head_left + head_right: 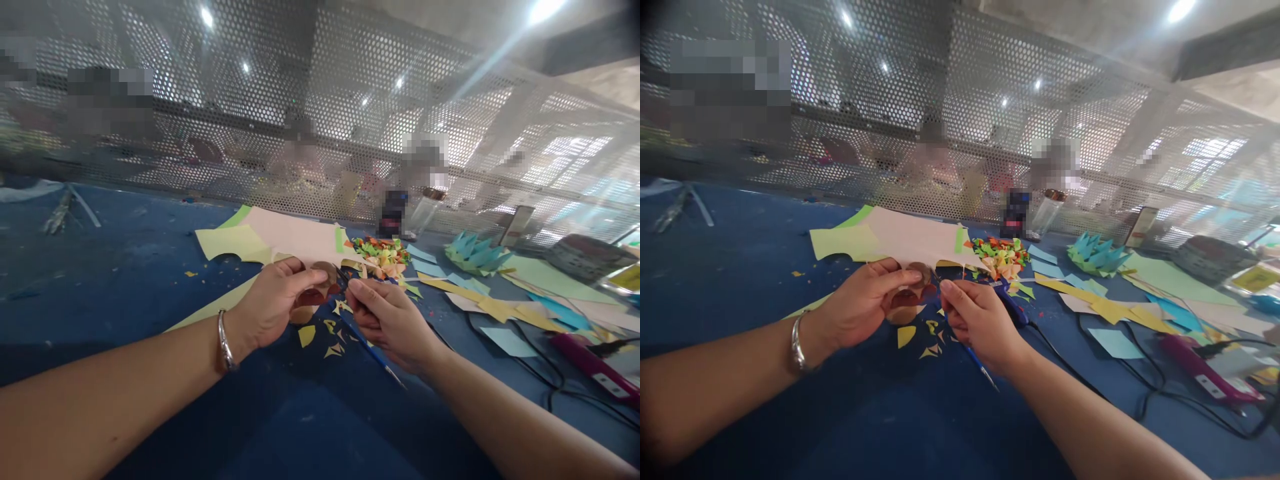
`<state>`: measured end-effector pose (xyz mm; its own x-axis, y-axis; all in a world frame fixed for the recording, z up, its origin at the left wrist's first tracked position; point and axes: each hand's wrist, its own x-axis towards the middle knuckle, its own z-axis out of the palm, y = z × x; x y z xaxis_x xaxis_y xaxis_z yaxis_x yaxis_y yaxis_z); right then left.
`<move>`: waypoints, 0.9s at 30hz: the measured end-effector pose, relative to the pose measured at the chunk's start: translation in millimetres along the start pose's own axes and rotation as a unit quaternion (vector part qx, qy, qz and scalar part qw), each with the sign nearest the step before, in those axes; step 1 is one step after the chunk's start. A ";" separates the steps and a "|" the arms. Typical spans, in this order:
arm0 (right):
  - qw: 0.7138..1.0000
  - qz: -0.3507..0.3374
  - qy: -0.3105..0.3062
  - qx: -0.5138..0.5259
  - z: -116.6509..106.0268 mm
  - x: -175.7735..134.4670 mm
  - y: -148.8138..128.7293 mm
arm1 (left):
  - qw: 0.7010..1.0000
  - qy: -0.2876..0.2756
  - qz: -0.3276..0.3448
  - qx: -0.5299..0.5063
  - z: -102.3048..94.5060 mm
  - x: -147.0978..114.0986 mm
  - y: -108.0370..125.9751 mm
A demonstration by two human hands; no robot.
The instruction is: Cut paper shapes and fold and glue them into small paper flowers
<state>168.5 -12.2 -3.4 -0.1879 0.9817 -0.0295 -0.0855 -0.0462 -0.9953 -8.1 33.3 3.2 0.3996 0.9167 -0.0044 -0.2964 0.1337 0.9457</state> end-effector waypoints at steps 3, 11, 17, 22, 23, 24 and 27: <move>1.000 -0.001 -0.001 -0.006 -1.1 -0.2 -0.2 | 1.000 -0.022 -0.006 -0.007 -1.1 0.6 1.2; 1.000 -0.005 -0.008 -0.024 -5.6 1.0 0.7 | 0.999 -0.021 0.015 0.033 -2.2 0.6 2.0; 0.999 -0.008 -0.004 -0.033 -9.1 2.6 3.3 | 0.994 -0.023 0.062 0.083 -5.1 2.5 -0.2; 0.999 -0.011 0.000 -0.031 -9.5 4.0 3.0 | 0.996 -0.007 0.057 0.068 -4.5 3.3 -1.4; 0.999 -0.009 0.000 -0.031 -9.4 3.8 2.5 | 0.997 -0.004 0.052 0.063 -4.3 3.3 -1.6; 0.999 -0.007 -0.002 -0.032 -9.4 3.6 2.1 | 0.997 -0.003 0.048 0.058 -4.1 3.2 -1.9; 0.999 -0.004 -0.007 -0.035 -10.2 3.2 1.0 | 0.998 -0.006 0.040 0.039 -3.6 2.9 -2.5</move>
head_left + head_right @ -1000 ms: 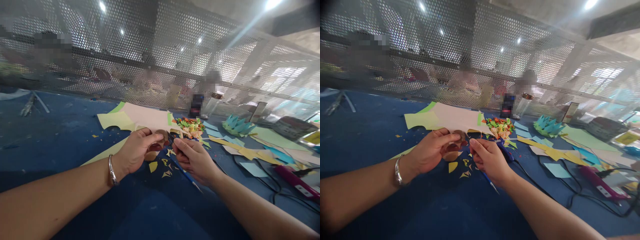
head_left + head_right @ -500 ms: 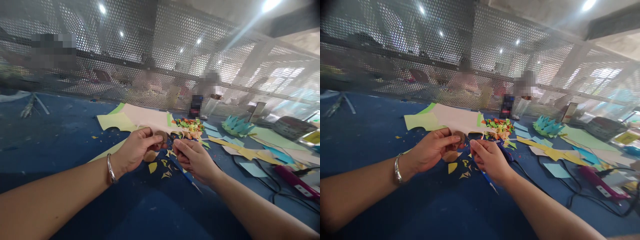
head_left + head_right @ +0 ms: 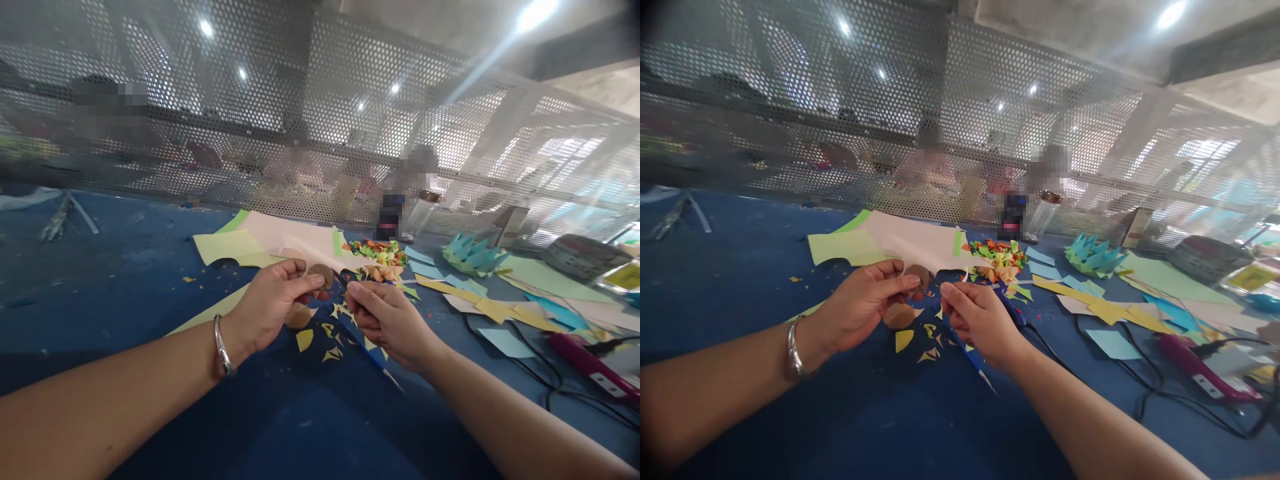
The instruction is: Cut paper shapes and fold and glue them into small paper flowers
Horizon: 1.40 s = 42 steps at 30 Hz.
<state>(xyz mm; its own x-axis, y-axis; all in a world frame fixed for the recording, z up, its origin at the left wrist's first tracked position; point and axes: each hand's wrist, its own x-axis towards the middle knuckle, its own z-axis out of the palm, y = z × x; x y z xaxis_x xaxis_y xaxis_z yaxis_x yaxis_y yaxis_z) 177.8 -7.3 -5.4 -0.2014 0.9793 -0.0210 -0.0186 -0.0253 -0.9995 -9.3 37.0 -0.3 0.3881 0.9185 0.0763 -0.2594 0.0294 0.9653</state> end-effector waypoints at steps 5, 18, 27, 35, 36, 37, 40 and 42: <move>1.000 0.003 -0.005 -0.003 -2.8 0.9 0.3 | 1.000 0.012 -0.001 -0.014 3.0 -2.0 0.5; 1.000 0.012 -0.020 0.014 -3.4 1.0 -1.3 | 0.997 0.018 0.056 0.058 0.1 0.1 -1.9; 0.998 0.042 -0.033 0.036 -4.2 -3.4 -7.1 | 0.986 0.022 0.113 0.120 -6.6 6.0 0.5; 0.996 0.074 -0.044 0.030 -16.2 -8.1 -17.2 | 0.984 0.014 0.101 0.143 -8.8 8.5 1.3; 0.996 0.075 -0.046 0.029 -17.3 -8.7 -18.6 | 0.984 0.014 0.100 0.144 -8.7 8.5 0.8; 0.996 0.076 -0.046 0.028 -17.9 -9.2 -19.8 | 0.985 0.012 0.098 0.144 -8.7 8.4 0.3; 0.995 0.082 -0.046 0.023 -17.7 -9.8 -21.6 | 0.987 -0.002 0.090 0.136 -8.5 8.0 -1.2; 0.995 0.088 -0.045 0.013 -16.5 -9.1 -20.7 | 0.988 -0.009 0.085 0.127 -8.4 7.6 -1.9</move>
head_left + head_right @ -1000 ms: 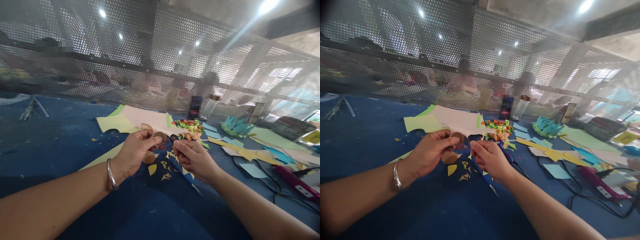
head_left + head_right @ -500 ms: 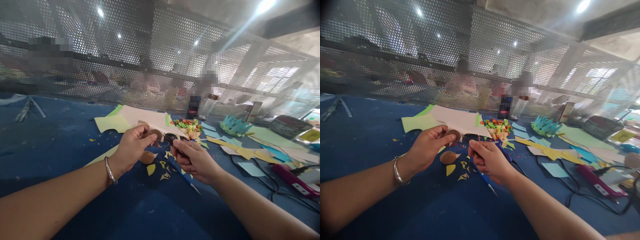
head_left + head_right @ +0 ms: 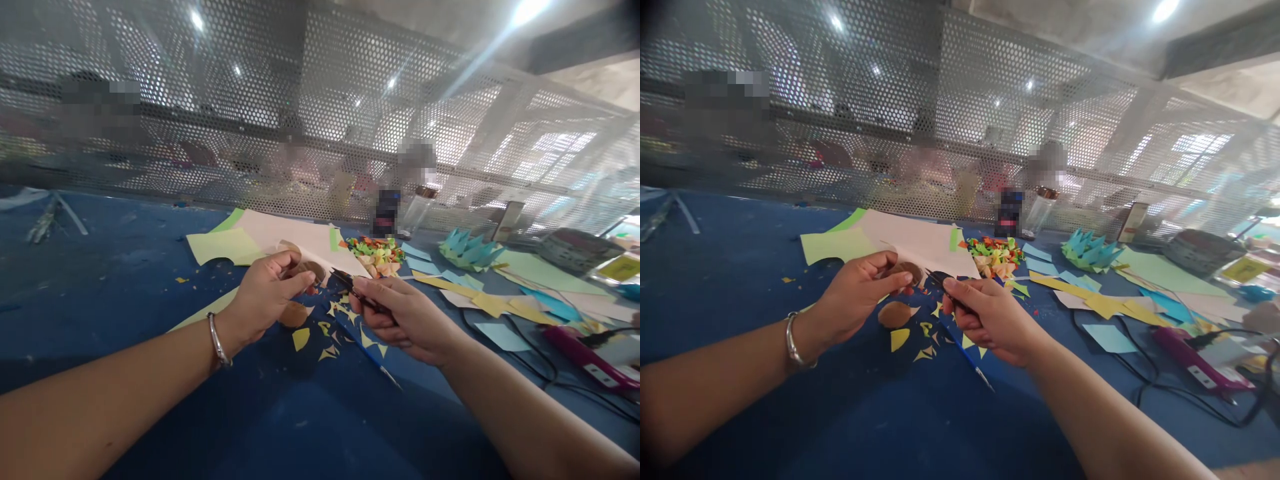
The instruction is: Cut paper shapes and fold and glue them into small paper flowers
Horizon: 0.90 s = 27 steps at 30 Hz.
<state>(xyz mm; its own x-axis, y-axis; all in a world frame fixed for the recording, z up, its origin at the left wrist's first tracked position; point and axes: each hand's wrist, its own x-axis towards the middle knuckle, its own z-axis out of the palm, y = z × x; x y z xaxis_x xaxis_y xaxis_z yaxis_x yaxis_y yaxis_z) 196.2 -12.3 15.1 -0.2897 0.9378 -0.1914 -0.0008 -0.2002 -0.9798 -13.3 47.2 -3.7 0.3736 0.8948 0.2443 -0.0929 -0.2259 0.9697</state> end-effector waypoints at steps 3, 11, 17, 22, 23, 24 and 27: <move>1.000 0.005 0.002 -0.014 0.9 2.7 2.8 | 1.000 -0.001 0.003 -0.014 1.0 -0.9 -0.7; 1.000 -0.004 0.003 -0.015 1.2 6.2 5.8 | 0.997 -0.007 -0.034 -0.076 4.3 -2.1 -1.8; 1.000 -0.006 0.008 -0.017 1.8 5.2 5.5 | 0.990 -0.004 -0.083 -0.114 5.4 -0.9 2.0; 1.000 -0.003 0.007 -0.017 2.4 4.8 4.9 | 0.988 -0.011 -0.087 -0.125 8.2 -2.1 5.2; 1.000 -0.003 0.008 -0.015 2.7 5.0 4.6 | 0.988 -0.016 -0.088 -0.125 8.6 -2.7 5.6; 1.000 -0.004 0.009 -0.014 3.1 5.1 4.3 | 0.988 -0.023 -0.092 -0.125 9.0 -3.5 5.9; 1.000 -0.006 0.011 -0.016 4.5 5.6 3.8 | 0.983 -0.046 -0.116 -0.138 9.8 -5.8 7.1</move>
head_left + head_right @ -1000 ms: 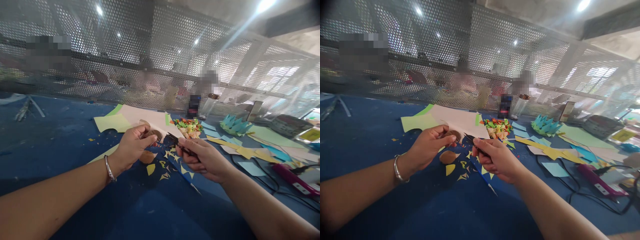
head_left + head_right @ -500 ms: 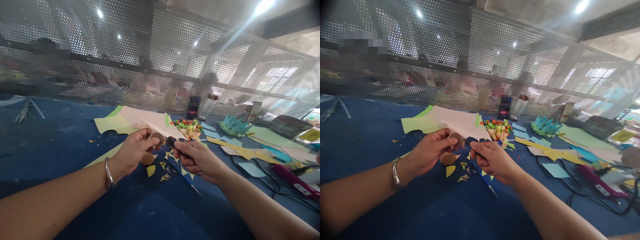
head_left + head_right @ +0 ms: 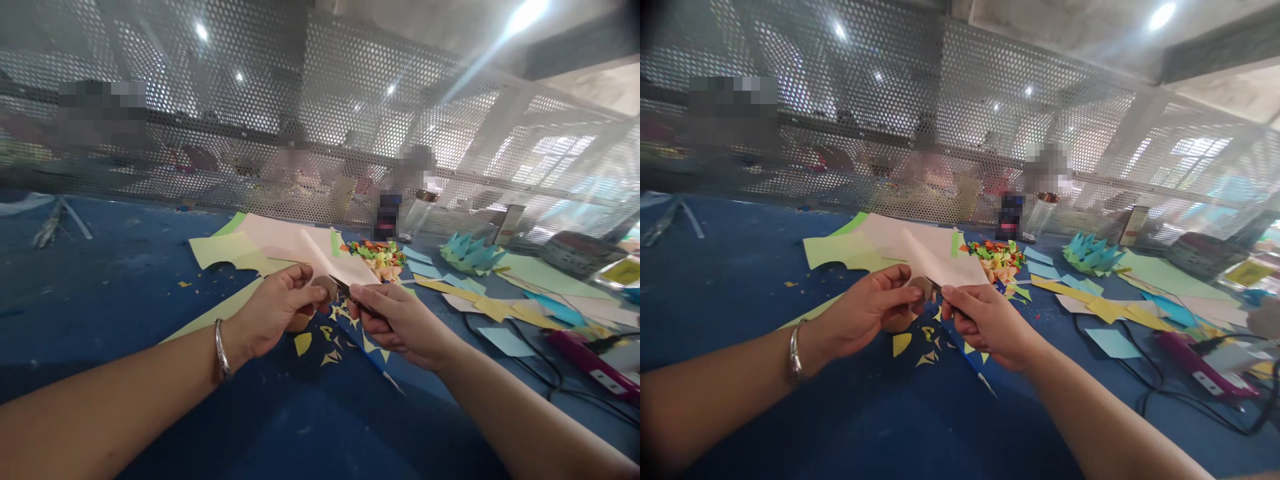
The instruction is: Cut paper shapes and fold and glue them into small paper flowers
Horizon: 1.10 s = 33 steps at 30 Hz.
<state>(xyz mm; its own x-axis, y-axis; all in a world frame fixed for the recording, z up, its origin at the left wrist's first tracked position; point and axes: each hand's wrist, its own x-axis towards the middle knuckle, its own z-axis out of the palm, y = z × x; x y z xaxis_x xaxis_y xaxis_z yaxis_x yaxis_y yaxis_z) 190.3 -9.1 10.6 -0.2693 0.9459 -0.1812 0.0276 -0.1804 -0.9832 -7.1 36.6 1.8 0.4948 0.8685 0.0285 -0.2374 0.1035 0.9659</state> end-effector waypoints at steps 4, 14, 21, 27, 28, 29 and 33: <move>1.000 -0.003 -0.002 -0.013 0.8 -0.1 0.6 | 1.000 -0.013 -0.026 -0.009 0.6 -2.4 0.8; 1.000 -0.015 0.000 -0.018 0.2 0.8 2.3 | 0.998 -0.016 -0.058 -0.001 0.1 -3.5 0.8; 0.999 -0.025 0.006 -0.038 0.0 0.4 1.9 | 0.998 -0.033 -0.055 0.001 -3.5 -0.4 -1.7; 0.998 -0.037 0.002 -0.059 -3.6 2.2 3.2 | 0.999 -0.018 -0.035 0.005 -7.3 0.8 -6.4; 0.997 -0.038 -0.002 -0.062 -4.4 2.4 3.4 | 0.999 -0.014 -0.032 0.008 -7.7 0.9 -7.0; 0.997 -0.040 -0.006 -0.066 -5.2 2.6 3.6 | 0.999 -0.009 -0.028 0.012 -7.9 1.1 -7.4; 0.994 -0.055 -0.008 -0.089 -7.5 3.2 3.7 | 0.999 -0.021 -0.020 0.018 -6.9 1.1 -6.9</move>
<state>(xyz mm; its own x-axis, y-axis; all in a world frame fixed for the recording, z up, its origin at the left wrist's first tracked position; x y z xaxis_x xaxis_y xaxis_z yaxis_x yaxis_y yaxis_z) 196.7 -4.7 6.2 -0.2947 0.9528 -0.0734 0.1671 -0.0243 -0.9856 -10.7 40.2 -6.6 0.5381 0.8429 0.0007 -0.1867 0.1184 0.9753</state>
